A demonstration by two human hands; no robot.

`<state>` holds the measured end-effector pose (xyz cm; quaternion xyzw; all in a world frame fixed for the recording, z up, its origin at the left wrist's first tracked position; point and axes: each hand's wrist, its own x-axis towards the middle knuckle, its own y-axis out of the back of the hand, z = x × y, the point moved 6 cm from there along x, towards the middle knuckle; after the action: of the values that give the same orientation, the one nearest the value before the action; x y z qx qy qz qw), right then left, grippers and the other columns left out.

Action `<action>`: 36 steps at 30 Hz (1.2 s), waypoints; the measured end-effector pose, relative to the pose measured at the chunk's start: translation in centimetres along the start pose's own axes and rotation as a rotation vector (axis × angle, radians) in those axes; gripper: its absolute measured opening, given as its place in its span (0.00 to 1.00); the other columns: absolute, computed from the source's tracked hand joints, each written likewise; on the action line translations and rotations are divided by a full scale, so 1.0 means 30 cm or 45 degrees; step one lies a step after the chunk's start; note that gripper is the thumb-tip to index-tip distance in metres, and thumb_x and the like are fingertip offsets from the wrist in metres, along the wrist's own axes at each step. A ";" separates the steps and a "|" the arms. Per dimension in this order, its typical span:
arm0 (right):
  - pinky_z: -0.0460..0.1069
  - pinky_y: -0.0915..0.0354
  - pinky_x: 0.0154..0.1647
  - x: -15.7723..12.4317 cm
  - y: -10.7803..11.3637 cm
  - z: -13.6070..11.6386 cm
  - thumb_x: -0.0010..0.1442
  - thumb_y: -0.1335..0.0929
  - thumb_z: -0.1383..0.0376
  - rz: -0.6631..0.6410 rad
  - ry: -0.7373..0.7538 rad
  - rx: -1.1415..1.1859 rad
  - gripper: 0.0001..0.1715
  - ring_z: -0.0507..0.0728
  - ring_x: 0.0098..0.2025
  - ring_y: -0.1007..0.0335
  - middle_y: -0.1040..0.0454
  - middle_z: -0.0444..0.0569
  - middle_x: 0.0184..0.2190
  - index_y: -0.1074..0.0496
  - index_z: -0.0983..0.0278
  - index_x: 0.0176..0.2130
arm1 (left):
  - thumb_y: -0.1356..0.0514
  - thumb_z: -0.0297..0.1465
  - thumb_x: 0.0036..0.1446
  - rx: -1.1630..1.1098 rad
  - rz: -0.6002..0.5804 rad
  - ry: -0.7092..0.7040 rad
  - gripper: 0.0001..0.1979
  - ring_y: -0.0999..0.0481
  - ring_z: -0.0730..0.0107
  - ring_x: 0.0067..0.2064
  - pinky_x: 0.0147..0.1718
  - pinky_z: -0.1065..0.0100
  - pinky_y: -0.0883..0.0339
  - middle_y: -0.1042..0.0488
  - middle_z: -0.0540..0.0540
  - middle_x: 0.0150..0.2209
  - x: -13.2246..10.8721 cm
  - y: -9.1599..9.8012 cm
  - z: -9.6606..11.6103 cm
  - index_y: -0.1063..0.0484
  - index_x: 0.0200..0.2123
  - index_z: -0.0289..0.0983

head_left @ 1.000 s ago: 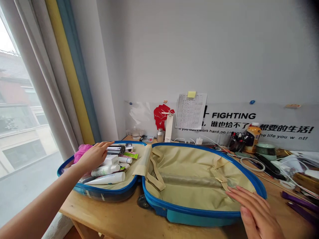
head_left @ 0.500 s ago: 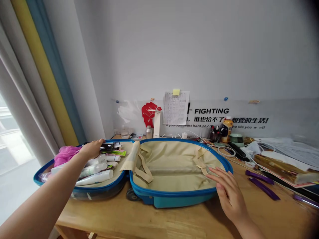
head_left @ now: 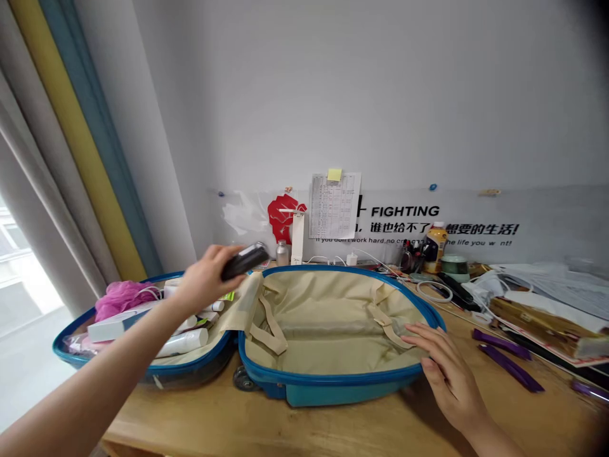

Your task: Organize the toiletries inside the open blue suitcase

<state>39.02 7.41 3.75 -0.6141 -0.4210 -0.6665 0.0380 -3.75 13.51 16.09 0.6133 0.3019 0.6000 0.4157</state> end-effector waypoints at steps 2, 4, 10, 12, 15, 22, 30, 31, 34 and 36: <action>0.57 0.36 0.56 -0.003 0.001 -0.002 0.66 0.42 0.55 0.006 -0.001 -0.009 0.19 0.59 0.52 0.29 0.23 0.48 0.47 0.26 0.56 0.44 | 0.44 0.48 0.55 -0.183 -0.350 -0.295 0.30 0.24 0.60 0.47 0.43 0.66 0.31 0.28 0.47 0.52 -0.025 -0.052 0.199 0.40 0.60 0.48; 0.58 0.36 0.55 -0.007 -0.001 0.003 0.66 0.43 0.54 -0.002 -0.013 -0.018 0.20 0.59 0.52 0.28 0.23 0.49 0.47 0.26 0.57 0.43 | 0.43 0.46 0.55 -0.224 -0.637 -0.494 0.30 0.23 0.59 0.46 0.42 0.65 0.31 0.25 0.47 0.49 -0.064 -0.115 0.361 0.40 0.60 0.48; 0.59 0.36 0.56 -0.015 -0.004 0.016 0.66 0.43 0.55 -0.008 -0.023 -0.028 0.20 0.60 0.52 0.28 0.23 0.50 0.47 0.26 0.57 0.43 | 0.41 0.49 0.54 -0.195 -1.092 -0.630 0.35 0.26 0.48 0.52 0.47 0.56 0.32 0.27 0.39 0.54 -0.124 -0.293 0.568 0.43 0.62 0.44; 0.59 0.36 0.56 -0.014 -0.002 0.013 0.66 0.43 0.55 -0.003 -0.009 -0.029 0.19 0.60 0.52 0.28 0.24 0.50 0.46 0.26 0.57 0.43 | 0.40 0.48 0.53 -0.209 -1.230 -0.635 0.35 0.27 0.49 0.54 0.48 0.56 0.33 0.28 0.40 0.55 -0.139 -0.329 0.584 0.43 0.62 0.45; 0.59 0.36 0.56 -0.011 -0.003 0.011 0.66 0.43 0.55 -0.025 -0.005 -0.039 0.20 0.59 0.51 0.28 0.23 0.50 0.46 0.26 0.58 0.42 | 0.41 0.47 0.53 -0.235 -1.297 -0.609 0.36 0.29 0.49 0.56 0.51 0.55 0.34 0.30 0.40 0.58 -0.147 -0.353 0.595 0.43 0.63 0.44; 0.59 0.35 0.55 -0.006 -0.001 0.010 0.66 0.43 0.55 -0.025 0.017 -0.044 0.20 0.59 0.51 0.28 0.23 0.50 0.46 0.26 0.58 0.42 | 0.53 0.51 0.60 -0.325 -1.401 -0.627 0.37 0.35 0.52 0.62 0.56 0.55 0.37 0.39 0.39 0.64 -0.173 -0.393 0.617 0.49 0.67 0.40; 0.58 0.35 0.55 0.000 -0.002 0.003 0.66 0.42 0.56 0.016 0.046 -0.012 0.18 0.59 0.51 0.28 0.24 0.48 0.46 0.27 0.57 0.45 | 0.60 0.38 0.64 -0.530 -0.523 -0.102 0.24 0.23 0.69 0.47 0.45 0.68 0.31 0.20 0.51 0.44 0.018 -0.236 0.303 0.36 0.59 0.45; 0.58 0.35 0.55 -0.002 -0.003 0.006 0.66 0.42 0.56 0.014 0.043 -0.009 0.18 0.60 0.51 0.29 0.24 0.48 0.46 0.27 0.57 0.45 | 0.61 0.37 0.64 -0.452 -0.425 0.020 0.24 0.22 0.71 0.45 0.43 0.70 0.30 0.20 0.52 0.43 0.040 -0.210 0.212 0.36 0.58 0.46; 0.58 0.35 0.55 -0.010 -0.009 0.020 0.66 0.42 0.54 -0.001 0.036 -0.010 0.20 0.60 0.50 0.28 0.24 0.49 0.45 0.26 0.57 0.44 | 0.61 0.35 0.63 -0.243 -0.324 0.256 0.25 0.22 0.65 0.44 0.42 0.66 0.30 0.20 0.48 0.45 0.060 -0.147 -0.066 0.39 0.59 0.42; 0.59 0.35 0.55 -0.014 -0.014 0.027 0.66 0.43 0.54 -0.017 0.031 -0.020 0.20 0.60 0.50 0.28 0.24 0.50 0.45 0.26 0.57 0.44 | 0.57 0.34 0.59 -0.084 -0.316 0.389 0.26 0.22 0.58 0.46 0.44 0.60 0.31 0.21 0.46 0.46 0.035 -0.111 -0.247 0.39 0.60 0.41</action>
<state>39.52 7.96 3.08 -0.6034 -0.4195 -0.6773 0.0336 -10.54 17.08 13.21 0.4592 0.4150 0.6397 0.4557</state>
